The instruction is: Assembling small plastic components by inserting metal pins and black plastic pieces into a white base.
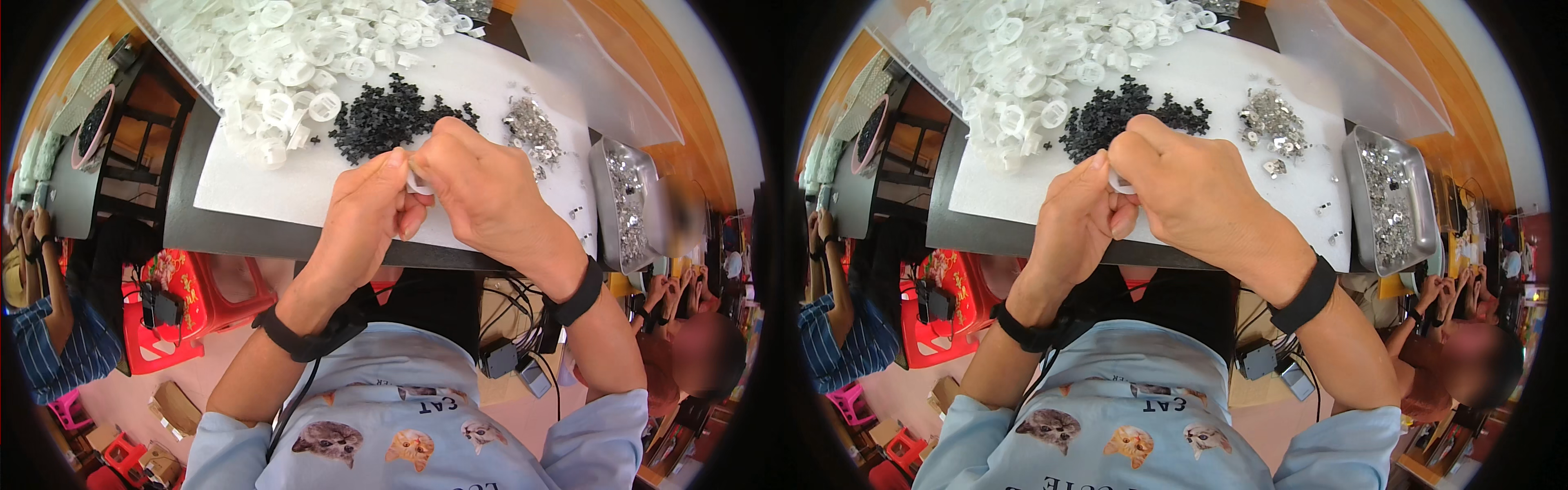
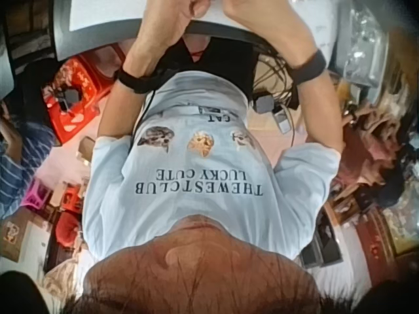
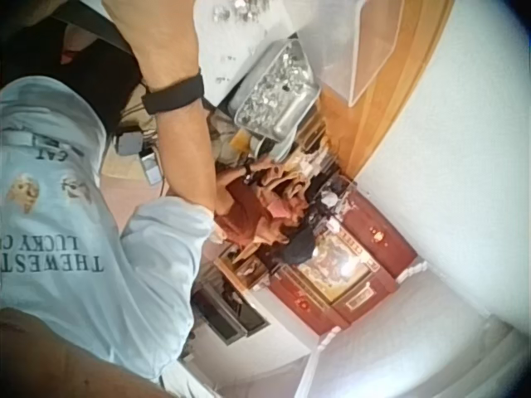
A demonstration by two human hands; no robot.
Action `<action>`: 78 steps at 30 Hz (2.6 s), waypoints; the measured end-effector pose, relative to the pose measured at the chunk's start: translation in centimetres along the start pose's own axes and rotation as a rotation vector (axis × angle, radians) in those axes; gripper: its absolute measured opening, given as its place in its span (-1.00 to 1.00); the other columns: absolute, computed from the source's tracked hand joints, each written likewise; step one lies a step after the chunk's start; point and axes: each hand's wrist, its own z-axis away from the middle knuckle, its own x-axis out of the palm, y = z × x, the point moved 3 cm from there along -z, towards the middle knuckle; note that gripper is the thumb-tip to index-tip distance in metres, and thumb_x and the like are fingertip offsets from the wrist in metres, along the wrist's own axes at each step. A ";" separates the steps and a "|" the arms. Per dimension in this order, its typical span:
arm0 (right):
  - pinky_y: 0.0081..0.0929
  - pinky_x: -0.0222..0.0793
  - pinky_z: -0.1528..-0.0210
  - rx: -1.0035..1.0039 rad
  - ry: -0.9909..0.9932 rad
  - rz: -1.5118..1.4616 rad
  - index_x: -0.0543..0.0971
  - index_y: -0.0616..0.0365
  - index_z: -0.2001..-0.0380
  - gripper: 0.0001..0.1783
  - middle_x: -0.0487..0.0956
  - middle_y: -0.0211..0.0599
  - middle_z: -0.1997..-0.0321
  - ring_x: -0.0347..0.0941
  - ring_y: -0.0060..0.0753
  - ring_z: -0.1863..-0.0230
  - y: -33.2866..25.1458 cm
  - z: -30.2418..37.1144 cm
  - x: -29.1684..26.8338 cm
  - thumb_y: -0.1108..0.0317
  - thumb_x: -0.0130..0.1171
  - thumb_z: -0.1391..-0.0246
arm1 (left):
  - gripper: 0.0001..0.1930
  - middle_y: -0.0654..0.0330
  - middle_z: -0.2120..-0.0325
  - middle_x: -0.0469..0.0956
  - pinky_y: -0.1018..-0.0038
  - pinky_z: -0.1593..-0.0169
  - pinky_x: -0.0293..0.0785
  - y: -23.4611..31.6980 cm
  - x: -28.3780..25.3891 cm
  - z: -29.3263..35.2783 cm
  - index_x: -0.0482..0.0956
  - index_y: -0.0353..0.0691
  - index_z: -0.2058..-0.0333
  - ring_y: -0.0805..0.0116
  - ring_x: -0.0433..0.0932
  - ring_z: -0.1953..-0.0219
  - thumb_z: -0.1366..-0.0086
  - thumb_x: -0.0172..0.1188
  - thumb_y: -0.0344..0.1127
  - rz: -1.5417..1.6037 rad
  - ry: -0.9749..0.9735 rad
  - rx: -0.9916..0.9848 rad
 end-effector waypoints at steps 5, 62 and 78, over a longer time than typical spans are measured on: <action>-0.38 0.36 0.55 -0.020 0.076 -0.098 0.42 0.09 0.41 -0.82 0.38 -0.33 0.46 0.42 -0.20 0.51 0.7 0.5 0.5 0.56 0.13 0.12 | -0.70 0.23 0.47 0.44 0.56 0.48 0.12 0.0 0.4 0.0 0.44 -0.26 0.31 0.51 0.24 0.57 -0.45 -0.14 -0.17 0.036 -0.059 0.022; -0.69 0.28 0.52 0.728 -0.010 -0.770 0.45 0.27 0.45 -0.86 0.52 -0.39 0.60 0.43 -0.70 0.53 0.6 2.5 0.2 0.44 0.10 -0.15 | -0.73 0.11 0.38 0.58 0.51 0.24 0.53 -0.4 0.5 0.3 0.52 -0.42 0.12 0.43 0.57 0.38 -0.31 -0.08 -0.44 -0.203 0.023 0.137; -0.65 0.26 0.56 0.719 -0.030 -0.680 0.44 0.29 0.46 -0.83 0.56 -0.32 0.60 0.41 -0.68 0.58 0.6 2.9 0.3 0.41 0.11 -0.14 | -0.75 0.15 0.42 0.57 0.57 0.30 0.51 -0.9 1.1 0.4 0.57 -0.46 0.17 0.50 0.53 0.42 -0.28 -0.05 -0.51 -0.267 0.091 0.229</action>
